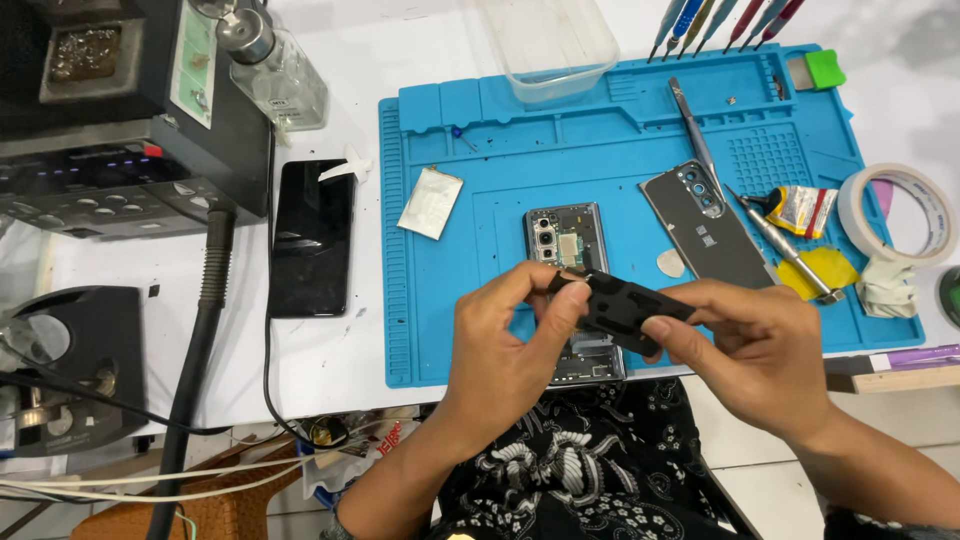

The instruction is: The person cleans the internal components of a disassembled smartphone with a black cloth. They then use a green hot air gun to heat the back cover of the phone. Finally, they align and press the back cover onto the phone chassis to reassemble the device.

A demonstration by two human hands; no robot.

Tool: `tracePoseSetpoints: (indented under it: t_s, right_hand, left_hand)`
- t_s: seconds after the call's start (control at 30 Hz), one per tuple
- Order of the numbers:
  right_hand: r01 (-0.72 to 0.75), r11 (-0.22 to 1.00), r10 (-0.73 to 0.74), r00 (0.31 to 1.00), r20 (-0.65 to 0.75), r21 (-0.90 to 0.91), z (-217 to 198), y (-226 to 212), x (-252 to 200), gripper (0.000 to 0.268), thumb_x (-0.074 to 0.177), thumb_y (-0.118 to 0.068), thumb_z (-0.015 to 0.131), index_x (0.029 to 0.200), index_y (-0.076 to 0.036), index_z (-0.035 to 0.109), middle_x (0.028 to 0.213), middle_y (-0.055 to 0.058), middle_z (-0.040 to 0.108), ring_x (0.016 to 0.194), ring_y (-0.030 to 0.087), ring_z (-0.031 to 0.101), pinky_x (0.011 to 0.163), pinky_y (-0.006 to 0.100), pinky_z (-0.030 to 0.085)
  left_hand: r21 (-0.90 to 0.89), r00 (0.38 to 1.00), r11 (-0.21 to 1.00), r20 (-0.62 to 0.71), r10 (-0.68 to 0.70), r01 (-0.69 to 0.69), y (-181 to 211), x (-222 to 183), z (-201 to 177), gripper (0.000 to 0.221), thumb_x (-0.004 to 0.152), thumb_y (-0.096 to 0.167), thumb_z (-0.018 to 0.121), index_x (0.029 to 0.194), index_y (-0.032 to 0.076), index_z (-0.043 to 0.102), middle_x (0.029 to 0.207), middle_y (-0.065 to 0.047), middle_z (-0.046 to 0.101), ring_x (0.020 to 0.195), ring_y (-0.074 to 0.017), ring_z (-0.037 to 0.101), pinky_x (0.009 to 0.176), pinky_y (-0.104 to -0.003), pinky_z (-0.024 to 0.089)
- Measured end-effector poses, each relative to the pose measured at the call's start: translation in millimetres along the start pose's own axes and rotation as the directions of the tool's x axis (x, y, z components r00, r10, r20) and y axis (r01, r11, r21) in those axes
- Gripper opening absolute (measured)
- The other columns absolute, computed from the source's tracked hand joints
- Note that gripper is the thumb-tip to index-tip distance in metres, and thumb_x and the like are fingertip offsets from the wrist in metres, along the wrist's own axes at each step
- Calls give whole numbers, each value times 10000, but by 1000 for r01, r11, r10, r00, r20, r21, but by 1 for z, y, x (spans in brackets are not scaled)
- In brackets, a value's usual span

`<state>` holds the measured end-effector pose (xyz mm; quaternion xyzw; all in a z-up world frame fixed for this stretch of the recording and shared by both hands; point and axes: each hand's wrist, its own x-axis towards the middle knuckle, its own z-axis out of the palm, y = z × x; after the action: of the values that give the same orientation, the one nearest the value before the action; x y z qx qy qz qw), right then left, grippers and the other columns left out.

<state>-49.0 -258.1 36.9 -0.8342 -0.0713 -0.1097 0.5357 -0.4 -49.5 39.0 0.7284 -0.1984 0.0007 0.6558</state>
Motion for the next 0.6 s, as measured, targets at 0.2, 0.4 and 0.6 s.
tracePoseSetpoints:
  t_s: [0.2, 0.4, 0.6]
  right_hand:
    - [12, 995, -18, 998, -52, -103, 3, 1, -6, 113, 887, -118, 719, 920, -17, 756, 625, 30, 748, 483, 38, 474, 460, 184, 368]
    - [37, 999, -38, 999, -36, -9, 13, -4, -8, 147, 861, -94, 723, 940, 29, 736, 747, 87, 788, 539, 131, 784, 520, 177, 631]
    - [285, 934, -284, 958, 40, -214, 8, -12, 4, 111, 893, -84, 685, 856, 4, 742, 811, 76, 773, 739, 204, 789, 700, 265, 622]
  left_hand:
    - [-24, 978, 994, -183, 105, -111, -7, -1, -10, 297, 1063, 271, 526, 965, 44, 691, 826, -58, 713, 775, -162, 711, 718, -275, 605]
    - [-55, 985, 989, 113, -132, 139, 1, -6, -8, 387, 850, 381, 761, 1127, 123, 678, 905, -1, 682, 694, -89, 539, 656, -229, 507]
    - [-133, 973, 990, -216, -85, 57, -38, -34, -37, 178, 934, 188, 736, 999, 25, 708, 984, -82, 757, 926, -184, 729, 843, -306, 628]
